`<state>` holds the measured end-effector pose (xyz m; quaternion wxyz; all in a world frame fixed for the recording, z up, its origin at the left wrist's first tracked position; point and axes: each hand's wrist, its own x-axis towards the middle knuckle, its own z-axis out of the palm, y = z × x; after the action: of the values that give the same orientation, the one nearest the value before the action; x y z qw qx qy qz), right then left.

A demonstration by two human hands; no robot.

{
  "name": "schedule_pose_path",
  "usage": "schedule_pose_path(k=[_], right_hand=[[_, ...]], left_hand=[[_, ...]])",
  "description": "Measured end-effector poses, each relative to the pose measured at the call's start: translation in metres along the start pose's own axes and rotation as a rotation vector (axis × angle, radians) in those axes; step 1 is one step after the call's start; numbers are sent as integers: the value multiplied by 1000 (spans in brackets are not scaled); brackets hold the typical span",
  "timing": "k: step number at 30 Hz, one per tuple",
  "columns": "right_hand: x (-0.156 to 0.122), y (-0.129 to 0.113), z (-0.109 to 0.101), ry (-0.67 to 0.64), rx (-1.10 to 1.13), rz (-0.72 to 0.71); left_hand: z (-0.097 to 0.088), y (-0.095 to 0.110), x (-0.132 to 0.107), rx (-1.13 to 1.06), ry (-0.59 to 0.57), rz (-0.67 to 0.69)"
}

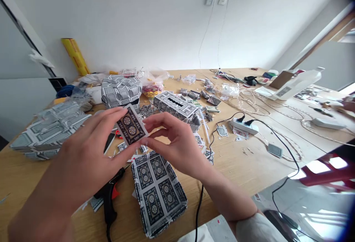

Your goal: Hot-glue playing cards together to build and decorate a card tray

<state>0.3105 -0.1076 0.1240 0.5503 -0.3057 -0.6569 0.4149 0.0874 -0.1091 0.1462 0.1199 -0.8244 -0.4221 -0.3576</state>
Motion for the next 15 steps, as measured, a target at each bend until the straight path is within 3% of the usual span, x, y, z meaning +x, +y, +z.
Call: schedule_pose_path(k=[7,12,15], right_hand=[[1,-7,3,-85,-104,-38],[4,-5,-2,38,-209,-149],[5,0,-1,95,-119,-120]], left_hand=[[3,-15,-7,-71,-47,-16],[0,-15,-5,-223,-164,-1],[-2,-8,1,-242,-119,41]])
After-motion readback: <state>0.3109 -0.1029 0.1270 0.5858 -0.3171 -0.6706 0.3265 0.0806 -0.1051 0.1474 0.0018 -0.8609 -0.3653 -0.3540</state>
